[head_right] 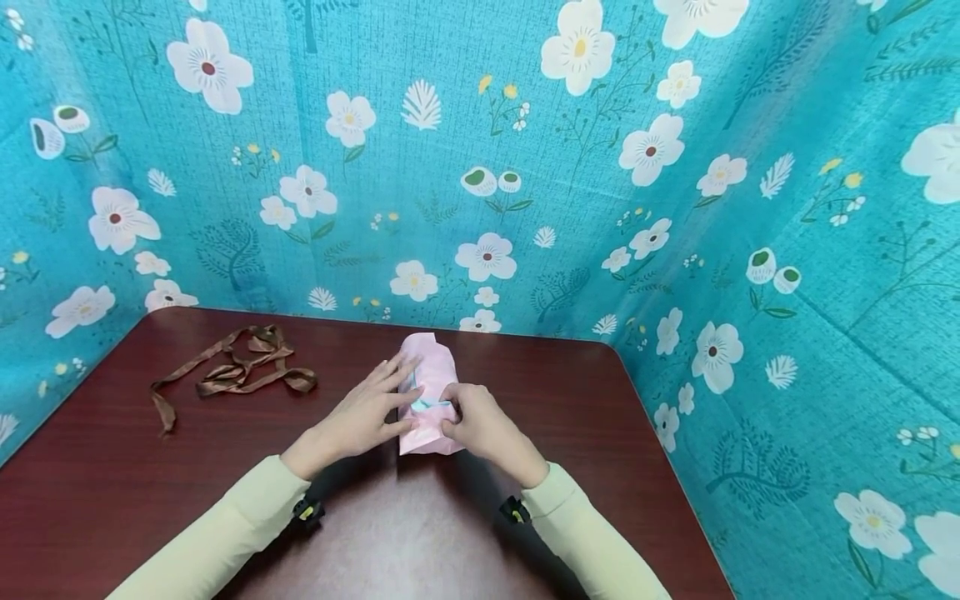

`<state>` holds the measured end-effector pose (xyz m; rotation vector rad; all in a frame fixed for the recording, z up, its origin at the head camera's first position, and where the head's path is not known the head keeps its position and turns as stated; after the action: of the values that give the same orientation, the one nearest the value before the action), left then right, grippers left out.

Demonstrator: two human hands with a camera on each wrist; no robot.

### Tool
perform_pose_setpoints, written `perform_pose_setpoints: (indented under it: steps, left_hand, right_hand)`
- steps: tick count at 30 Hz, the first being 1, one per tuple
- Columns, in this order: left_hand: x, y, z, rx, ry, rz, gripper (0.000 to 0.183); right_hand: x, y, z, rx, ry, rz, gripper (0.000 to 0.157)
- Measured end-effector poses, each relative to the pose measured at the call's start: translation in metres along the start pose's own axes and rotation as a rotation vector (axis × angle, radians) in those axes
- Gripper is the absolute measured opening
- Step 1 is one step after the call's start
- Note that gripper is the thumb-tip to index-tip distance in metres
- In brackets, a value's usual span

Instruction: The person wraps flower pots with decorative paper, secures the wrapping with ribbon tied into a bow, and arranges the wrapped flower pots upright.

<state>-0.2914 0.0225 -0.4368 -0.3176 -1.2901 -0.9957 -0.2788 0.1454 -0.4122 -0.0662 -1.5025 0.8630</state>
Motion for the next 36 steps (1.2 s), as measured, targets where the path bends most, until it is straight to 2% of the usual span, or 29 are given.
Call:
perform_pose_setpoints:
  steps: [3,7,10,13,16,19,23,29,36]
  left_hand:
    - [-0.002,0.005,0.002,-0.059,-0.046,-0.010,0.054]
    - [-0.004,0.002,0.004,-0.057,-0.079,-0.084,0.053]
    - [-0.005,0.000,0.004,-0.046,-0.084,-0.132,0.052]
    - [-0.008,-0.001,0.004,-0.044,-0.091,-0.175,0.055]
    - [-0.009,0.001,0.003,-0.065,-0.075,-0.196,0.055]
    - [-0.009,0.002,0.002,-0.068,-0.062,-0.189,0.051]
    - [-0.011,0.001,0.000,-0.049,-0.057,-0.178,0.045]
    - [-0.012,0.000,0.000,-0.049,-0.032,-0.185,0.044]
    - [-0.014,-0.001,-0.003,-0.053,-0.078,-0.205,0.044]
  right_hand:
    - [0.003,-0.012,-0.004,0.055,0.087,-0.060,0.018]
    - [-0.001,-0.023,-0.010,0.091,0.118,-0.119,0.022]
    - [-0.008,-0.025,-0.015,0.082,0.104,-0.169,0.028]
    - [-0.007,-0.022,-0.022,0.038,0.135,-0.229,0.037]
    - [-0.002,-0.020,-0.028,0.018,0.188,-0.259,0.033]
    - [0.001,-0.023,-0.030,0.062,0.229,-0.270,0.025]
    - [-0.001,-0.032,-0.034,0.136,0.244,-0.345,0.024]
    - [-0.009,-0.046,-0.042,0.188,0.227,-0.481,0.024]
    - [-0.021,-0.055,-0.045,0.294,0.206,-0.600,0.024]
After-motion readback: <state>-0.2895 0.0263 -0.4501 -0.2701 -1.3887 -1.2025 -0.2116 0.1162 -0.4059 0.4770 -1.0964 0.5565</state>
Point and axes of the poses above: each hand's wrist, its own z-axis towards the middle knuckle, its own x-axis out of the back of the hand, y = z × x, the point moved 10 cm from there along z, towards the middle knuckle, and after that the axes turned 2 degrees about -y, right-handed, at the moved point
